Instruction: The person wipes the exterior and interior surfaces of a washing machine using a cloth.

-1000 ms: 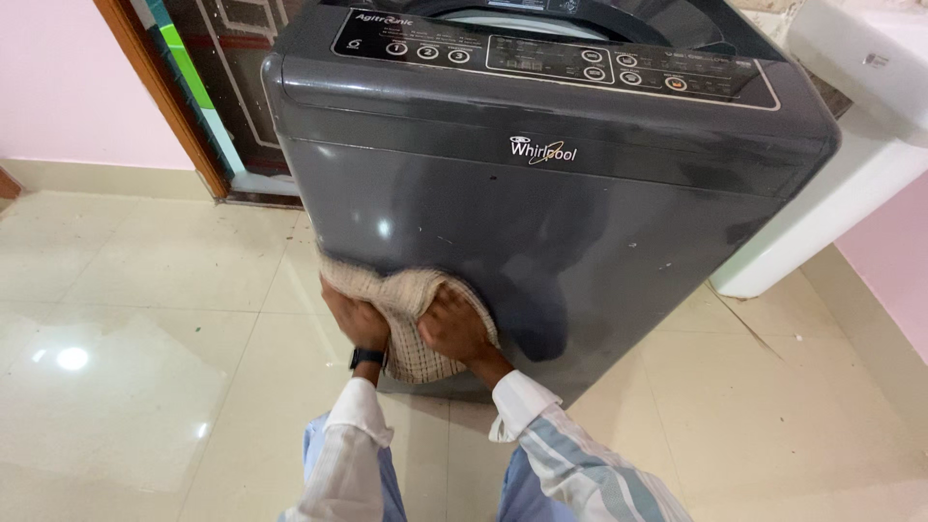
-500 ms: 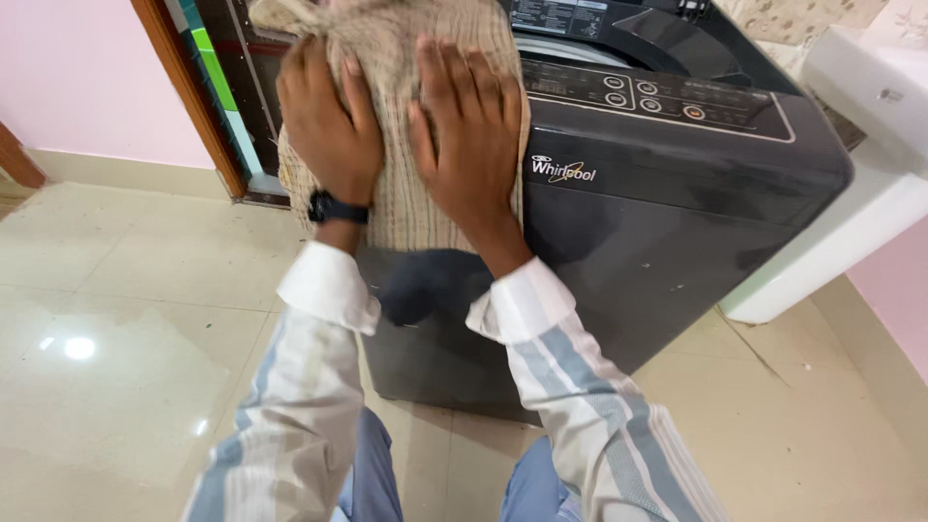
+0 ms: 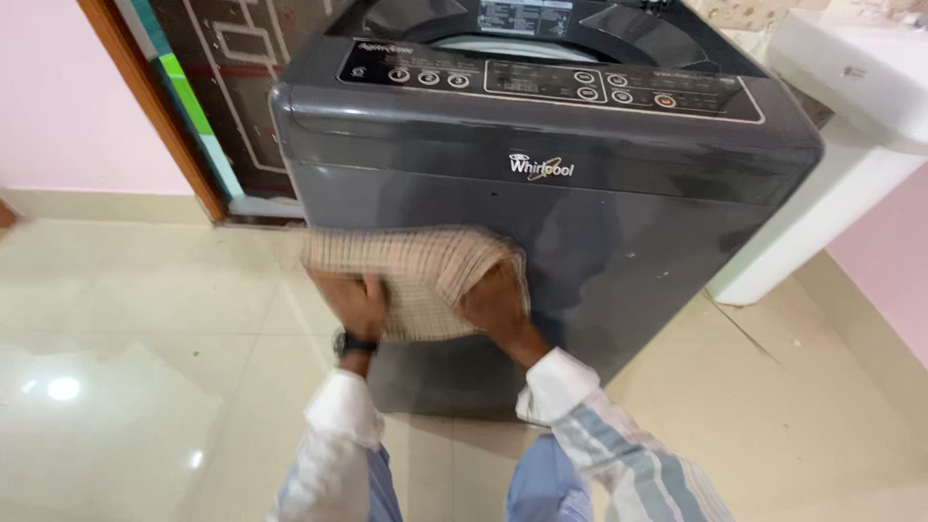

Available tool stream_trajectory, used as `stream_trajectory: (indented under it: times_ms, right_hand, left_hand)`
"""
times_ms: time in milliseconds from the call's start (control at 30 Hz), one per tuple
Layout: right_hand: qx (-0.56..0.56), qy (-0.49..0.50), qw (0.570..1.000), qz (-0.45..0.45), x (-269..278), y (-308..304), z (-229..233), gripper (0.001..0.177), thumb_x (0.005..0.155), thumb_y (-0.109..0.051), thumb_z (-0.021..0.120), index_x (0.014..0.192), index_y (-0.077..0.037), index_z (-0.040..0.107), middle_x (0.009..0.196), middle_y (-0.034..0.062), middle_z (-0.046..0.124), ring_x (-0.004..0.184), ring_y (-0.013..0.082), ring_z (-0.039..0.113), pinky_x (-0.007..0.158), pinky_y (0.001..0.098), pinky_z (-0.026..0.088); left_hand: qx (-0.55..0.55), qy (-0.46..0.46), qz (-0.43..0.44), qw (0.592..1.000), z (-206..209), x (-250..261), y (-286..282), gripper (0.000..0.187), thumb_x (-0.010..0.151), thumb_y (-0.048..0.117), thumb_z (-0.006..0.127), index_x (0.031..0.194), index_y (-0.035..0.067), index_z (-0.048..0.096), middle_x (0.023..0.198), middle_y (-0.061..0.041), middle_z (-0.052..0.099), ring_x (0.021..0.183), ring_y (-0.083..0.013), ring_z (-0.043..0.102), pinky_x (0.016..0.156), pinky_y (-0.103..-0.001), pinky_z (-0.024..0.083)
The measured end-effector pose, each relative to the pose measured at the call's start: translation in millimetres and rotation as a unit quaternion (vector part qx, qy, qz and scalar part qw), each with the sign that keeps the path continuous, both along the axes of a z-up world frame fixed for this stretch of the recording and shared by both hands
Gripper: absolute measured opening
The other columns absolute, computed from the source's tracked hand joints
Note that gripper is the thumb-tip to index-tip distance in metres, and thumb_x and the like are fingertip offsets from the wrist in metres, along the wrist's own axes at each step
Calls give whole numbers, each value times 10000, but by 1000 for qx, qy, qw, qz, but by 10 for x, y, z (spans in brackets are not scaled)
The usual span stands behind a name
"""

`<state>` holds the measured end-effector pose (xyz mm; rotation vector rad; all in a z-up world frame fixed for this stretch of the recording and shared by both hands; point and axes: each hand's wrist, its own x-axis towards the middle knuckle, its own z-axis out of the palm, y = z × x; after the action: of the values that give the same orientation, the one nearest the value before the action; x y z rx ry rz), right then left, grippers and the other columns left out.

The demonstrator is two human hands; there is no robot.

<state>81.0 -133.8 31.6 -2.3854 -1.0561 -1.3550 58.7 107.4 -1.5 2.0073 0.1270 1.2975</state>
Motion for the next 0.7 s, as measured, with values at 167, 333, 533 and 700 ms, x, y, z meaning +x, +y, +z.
stream_trajectory:
  times_ms: [167, 333, 533, 700]
  right_hand:
    - [180, -93, 979, -23, -164, -267, 1965, 201, 1000, -226, 719, 1063, -34, 719, 1139, 190, 662, 1105, 421, 594, 1125, 643, 351]
    - [223, -131, 961, -101, -188, -436, 2700, 111, 1068, -110, 683, 1152, -54, 636, 1415, 184, 523, 1480, 396, 440, 1315, 610, 240]
    - [104, -115, 976, -154, -132, -539, 1840, 508, 1071, 3, 517, 1530, -183, 630, 1737, 25, 318, 1678, 244, 191, 1346, 478, 205]
    - [201, -100, 972, -76, -320, -656, 551, 335, 1102, -276, 555, 1344, -43, 560, 1509, 216, 442, 1542, 427, 289, 1287, 628, 221]
  left_hand:
    - [175, -152, 65, 970, 2094, 351, -290, 631, 1095, 442, 572, 1547, 37, 400, 1703, -261, 152, 1604, -463, 141, 1344, -619, 120]
    - [241, -237, -63, 939, 2856, -85, -585, 274, 1152, 214, 649, 1395, 90, 630, 1604, -153, 377, 1508, -383, 384, 1272, -519, 392]
    - [246, -166, -16, 955, 2050, -78, -562, 480, 1071, 83, 551, 1549, 106, 526, 1640, -162, 404, 1540, -410, 379, 1286, -502, 366]
    - [178, -117, -48, 976, 581, -165, -610, 457, 1050, 290, 591, 1413, 25, 506, 1570, -254, 366, 1488, -508, 306, 1230, -647, 293]
